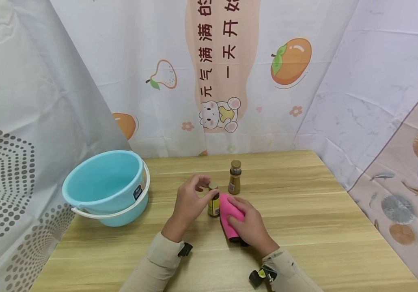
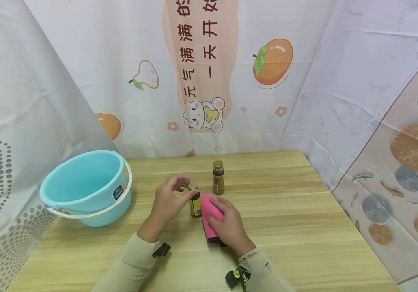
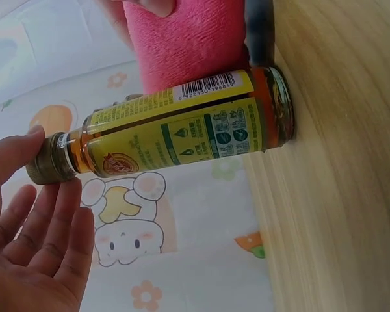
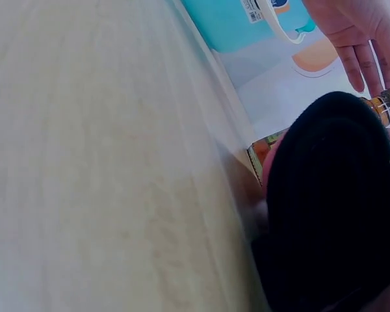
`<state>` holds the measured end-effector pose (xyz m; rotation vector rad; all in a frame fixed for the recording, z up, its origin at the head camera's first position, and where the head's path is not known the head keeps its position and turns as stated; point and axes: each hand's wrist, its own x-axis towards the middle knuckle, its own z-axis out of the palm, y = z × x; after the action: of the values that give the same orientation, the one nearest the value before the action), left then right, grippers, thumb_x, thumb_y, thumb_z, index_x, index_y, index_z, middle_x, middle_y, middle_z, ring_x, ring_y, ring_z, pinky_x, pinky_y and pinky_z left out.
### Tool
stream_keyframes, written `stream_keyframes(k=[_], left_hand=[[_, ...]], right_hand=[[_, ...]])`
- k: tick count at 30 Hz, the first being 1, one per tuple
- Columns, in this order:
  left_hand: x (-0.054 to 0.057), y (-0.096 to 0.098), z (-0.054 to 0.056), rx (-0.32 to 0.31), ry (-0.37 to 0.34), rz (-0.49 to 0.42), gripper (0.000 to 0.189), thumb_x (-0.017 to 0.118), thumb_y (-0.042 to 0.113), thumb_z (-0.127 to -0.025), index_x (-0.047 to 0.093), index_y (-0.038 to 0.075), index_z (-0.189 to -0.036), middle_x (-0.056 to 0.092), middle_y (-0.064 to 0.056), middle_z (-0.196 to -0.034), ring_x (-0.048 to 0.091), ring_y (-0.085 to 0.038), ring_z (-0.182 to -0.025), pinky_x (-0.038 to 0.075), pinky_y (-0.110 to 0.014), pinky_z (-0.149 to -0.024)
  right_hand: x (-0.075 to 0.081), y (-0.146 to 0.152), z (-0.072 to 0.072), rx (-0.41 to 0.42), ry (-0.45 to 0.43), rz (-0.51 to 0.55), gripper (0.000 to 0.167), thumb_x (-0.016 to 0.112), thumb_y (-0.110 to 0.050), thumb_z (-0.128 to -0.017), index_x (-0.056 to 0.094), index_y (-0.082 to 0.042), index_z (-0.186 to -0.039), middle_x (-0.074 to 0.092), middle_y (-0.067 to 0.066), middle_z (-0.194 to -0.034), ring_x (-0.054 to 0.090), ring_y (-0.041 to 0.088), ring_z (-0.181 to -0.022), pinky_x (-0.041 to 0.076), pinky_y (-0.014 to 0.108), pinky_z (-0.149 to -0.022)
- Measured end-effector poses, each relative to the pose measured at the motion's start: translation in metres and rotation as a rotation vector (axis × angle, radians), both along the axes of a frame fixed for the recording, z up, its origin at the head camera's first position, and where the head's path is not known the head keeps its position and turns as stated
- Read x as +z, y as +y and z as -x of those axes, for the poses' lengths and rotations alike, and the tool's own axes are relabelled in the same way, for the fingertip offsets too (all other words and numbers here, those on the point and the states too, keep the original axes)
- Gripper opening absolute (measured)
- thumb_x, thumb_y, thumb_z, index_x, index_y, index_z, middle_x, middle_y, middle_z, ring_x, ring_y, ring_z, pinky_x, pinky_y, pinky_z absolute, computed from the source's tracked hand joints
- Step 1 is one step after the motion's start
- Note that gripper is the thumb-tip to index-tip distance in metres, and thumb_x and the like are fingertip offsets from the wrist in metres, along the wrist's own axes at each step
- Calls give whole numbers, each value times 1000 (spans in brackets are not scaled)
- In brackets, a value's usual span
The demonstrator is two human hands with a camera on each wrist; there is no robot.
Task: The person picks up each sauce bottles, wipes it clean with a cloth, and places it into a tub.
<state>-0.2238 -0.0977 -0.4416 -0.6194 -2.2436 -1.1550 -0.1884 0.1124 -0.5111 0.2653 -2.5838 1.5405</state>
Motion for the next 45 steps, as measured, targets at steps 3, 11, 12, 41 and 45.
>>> stream_keyframes(k=[3,11,12,41,45], left_hand=[[0,0,0,-2,-6,-3,37,89,21,-83,68,11,-112,74,-6,-101,73,-12,-89,64,-30,-73],[-1,-1,1,-31,-27,-17,35,87,23,-86,67,12,-113,74,1,-103,74,-10,-90,63,-24,-77],[-1,-1,2,-39,-29,-21,36,87,23,-86,67,11,-114,74,0,-102,74,-11,-90,63,-24,-78],[0,1,-1,-134,-40,-40,33,82,14,-91,66,4,-118,76,-6,-111,76,-16,-100,64,-30,-85],[0,1,-1,-131,-49,-36,33,82,14,-91,66,5,-118,76,-6,-111,76,-16,-101,64,-29,-85]], right_hand=[[1,0,0,7,21,39,58,81,-15,-89,64,-32,-142,54,7,-153,61,25,-124,58,34,-93],[6,0,0,15,43,109,58,79,-16,-92,62,-37,-143,53,-1,-154,61,24,-126,59,33,-95],[6,1,0,15,42,118,58,79,-16,-92,61,-38,-143,52,-1,-154,60,24,-126,59,32,-95],[12,3,-5,56,144,217,56,80,-15,-93,62,-29,-144,49,4,-158,55,29,-136,56,35,-101],[11,3,-4,35,122,198,57,80,-12,-91,62,-26,-144,50,5,-158,54,29,-138,55,42,-104]])
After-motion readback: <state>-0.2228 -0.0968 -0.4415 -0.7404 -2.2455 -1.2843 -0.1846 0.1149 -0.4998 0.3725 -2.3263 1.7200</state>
